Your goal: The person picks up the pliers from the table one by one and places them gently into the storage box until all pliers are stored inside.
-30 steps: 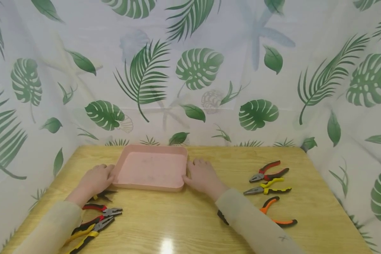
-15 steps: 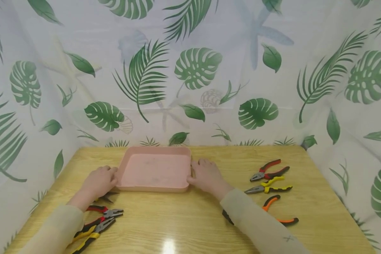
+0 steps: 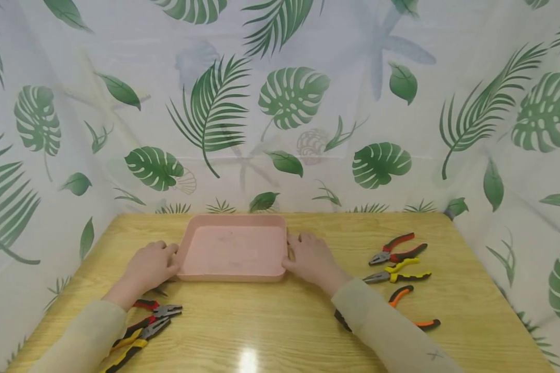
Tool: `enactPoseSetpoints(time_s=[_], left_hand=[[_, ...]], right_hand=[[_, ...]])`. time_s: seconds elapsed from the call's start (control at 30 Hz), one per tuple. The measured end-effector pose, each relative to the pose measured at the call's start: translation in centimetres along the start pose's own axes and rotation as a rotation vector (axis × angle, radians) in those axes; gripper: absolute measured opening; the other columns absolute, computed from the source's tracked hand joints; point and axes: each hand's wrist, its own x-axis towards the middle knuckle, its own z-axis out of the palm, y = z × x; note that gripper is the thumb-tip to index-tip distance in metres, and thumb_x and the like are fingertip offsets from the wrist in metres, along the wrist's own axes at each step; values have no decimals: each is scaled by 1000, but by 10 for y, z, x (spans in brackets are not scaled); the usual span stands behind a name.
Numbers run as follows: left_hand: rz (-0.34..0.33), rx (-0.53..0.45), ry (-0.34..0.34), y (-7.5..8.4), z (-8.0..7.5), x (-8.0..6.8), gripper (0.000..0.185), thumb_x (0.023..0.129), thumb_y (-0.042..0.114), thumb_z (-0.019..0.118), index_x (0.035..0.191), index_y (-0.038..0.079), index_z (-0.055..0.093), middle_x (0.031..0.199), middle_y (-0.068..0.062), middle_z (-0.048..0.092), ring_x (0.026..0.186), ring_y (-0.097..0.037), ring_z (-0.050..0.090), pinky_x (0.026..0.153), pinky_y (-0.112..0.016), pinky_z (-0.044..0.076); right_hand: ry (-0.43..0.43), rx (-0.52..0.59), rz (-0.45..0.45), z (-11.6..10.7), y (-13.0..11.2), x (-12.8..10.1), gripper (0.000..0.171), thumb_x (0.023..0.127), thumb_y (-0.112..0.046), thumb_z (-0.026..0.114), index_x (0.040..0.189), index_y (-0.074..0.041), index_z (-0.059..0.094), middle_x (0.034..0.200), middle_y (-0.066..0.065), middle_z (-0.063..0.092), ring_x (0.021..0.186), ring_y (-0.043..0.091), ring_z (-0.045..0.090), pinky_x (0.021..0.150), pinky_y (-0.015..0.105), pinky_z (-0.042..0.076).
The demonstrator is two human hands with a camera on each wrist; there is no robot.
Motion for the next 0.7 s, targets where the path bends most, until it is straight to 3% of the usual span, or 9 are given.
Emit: enactPoseSetpoints(time_s=[0.17,0.4,0.7], left_hand=[[-2,-10,1,4,-1,0,52,95,31,63,139,3,63,124,-24,65,110,-40,61,97,-59,52],[10,-21,8,10,-4,-2,46,91,29,66,129,3,64,107,-18,63,95,-34,57,87,-54,52],[19,9,22,16,-3,-3,39,93,29,66,123,4,63,105,-17,62,93,-33,56,85,-51,51]], right_hand=[[2,9,0,-1,3,-3,54,92,-35,60,137,-4,62,101,11,59,89,26,54,79,46,48],[-15,7,4,-3,5,-7,54,93,-35,60,136,-4,61,103,13,61,91,27,56,81,48,50],[-42,-55,17,-13,2,-13,48,95,-36,61,132,-5,61,105,16,62,93,31,58,82,51,51]])
